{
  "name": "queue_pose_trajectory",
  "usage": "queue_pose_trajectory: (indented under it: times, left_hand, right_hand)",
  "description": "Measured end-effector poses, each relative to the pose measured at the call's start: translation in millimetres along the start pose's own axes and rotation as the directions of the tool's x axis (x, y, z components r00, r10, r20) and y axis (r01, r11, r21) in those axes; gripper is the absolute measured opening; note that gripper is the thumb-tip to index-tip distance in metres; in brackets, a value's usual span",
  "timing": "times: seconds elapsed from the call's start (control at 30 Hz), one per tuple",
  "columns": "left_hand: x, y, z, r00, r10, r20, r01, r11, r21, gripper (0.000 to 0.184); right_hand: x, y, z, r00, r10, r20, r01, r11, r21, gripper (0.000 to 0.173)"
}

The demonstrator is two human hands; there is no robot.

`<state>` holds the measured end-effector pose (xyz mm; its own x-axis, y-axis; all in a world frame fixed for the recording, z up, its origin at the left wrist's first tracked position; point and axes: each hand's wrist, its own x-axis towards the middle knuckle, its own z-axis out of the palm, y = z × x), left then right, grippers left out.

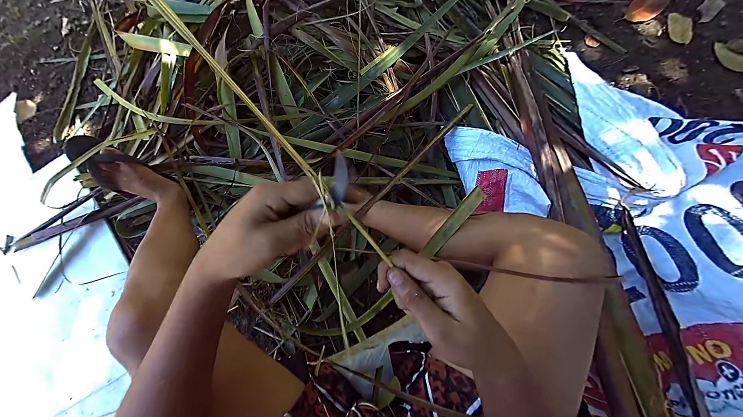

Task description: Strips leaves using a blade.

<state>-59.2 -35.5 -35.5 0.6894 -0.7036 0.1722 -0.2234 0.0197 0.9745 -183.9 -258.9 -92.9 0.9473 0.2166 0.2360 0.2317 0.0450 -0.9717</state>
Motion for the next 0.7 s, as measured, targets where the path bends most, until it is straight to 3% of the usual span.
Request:
queue_pose_trajectory:
  times: [0.07,0.13,0.27,0.37,0.47,0.7]
  left_hand:
    - [-4.6,4.5,-16.4,0.986,0.007,-0.169,-0.007,1.0,0.0,0.023]
    - [-7.1,5.7,-30.1,0.975,0.037,-0.218,-0.039,0.999,-0.005,0.024]
    - [-5.2,-10.5,-6.2,0.992,-0.108,0.064,0.109,0.994,-0.016,0.021]
    - [8.8,-20.4,26.7,0.935,-0.192,0.299,0.215,0.976,-0.046,0.016]
    - [16.6,-17.5,20.1,0.933,-0.159,0.322,0.187,0.981,-0.057,0.016]
    - [11.8,-0.4,-2.7,0.954,-0.137,0.268,0.167,0.982,-0.09,0.015]
  right_hand:
    - [-3.4,0.0,-3.5,0.999,0.008,0.034,-0.008,1.0,0.003,0.026]
    - [-3.8,1.4,-4.5,0.998,0.019,0.059,-0.018,1.0,-0.019,0.026]
    - [1.8,7.8,-0.3,1.0,-0.003,-0.005,0.002,0.985,-0.171,0.027]
    - [2.1,12.7,2.2,0.993,-0.062,-0.103,0.028,0.95,-0.311,0.031]
    - [1.5,12.9,1.5,0.991,-0.064,-0.115,0.022,0.943,-0.332,0.029]
    - [2.0,6.3,-3.5,0.999,0.031,0.007,-0.031,0.998,-0.06,0.025]
